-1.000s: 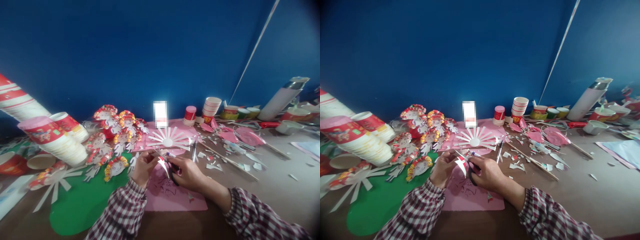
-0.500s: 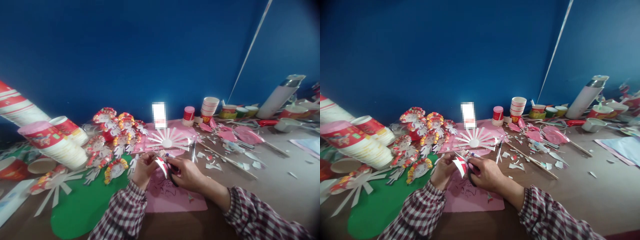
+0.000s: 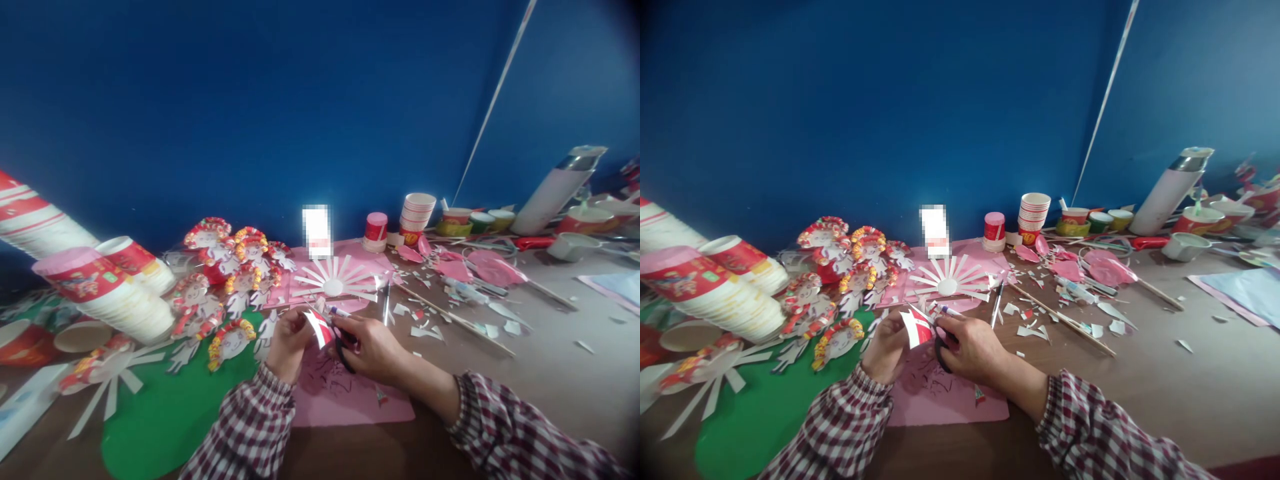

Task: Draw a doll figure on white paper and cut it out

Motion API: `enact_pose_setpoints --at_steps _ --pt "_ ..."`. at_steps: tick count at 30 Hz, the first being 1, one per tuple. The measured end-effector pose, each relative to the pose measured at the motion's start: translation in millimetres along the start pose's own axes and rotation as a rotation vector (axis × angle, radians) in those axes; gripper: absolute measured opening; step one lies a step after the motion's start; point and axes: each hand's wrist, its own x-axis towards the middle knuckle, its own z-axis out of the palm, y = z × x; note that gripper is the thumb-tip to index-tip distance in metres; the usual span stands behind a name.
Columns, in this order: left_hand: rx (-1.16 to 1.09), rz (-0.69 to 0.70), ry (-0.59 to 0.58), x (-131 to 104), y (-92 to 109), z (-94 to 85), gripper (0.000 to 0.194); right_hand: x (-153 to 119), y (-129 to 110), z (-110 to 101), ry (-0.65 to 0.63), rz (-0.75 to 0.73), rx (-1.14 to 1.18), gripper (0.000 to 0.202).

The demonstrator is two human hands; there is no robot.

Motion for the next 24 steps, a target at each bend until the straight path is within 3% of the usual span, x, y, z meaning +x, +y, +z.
enact_pose_setpoints --at_steps 4,14,20,24 --pt "-0.062 0.01 -0.037 -0.8 0.3 2.0 0.018 0.3 -2.0 -2.1 -0.002 -0.001 0.002 0.009" --pt "-0.174 -0.053 0.056 -3.9 0.4 5.2 0.028 0.9 -4.4 -4.8 0.008 0.02 -0.017 0.012" --pt "-0.157 0.025 0.003 -0.4 -6.8 -1.1 0.018 0.0 -3.3 -3.6 0.0 0.052 -0.04 0.022" --pt "-0.189 0.014 0.002 -0.2 -7.0 0.8 0.021 0.3 -2.3 -3.3 -0.004 0.061 -0.053 0.025"
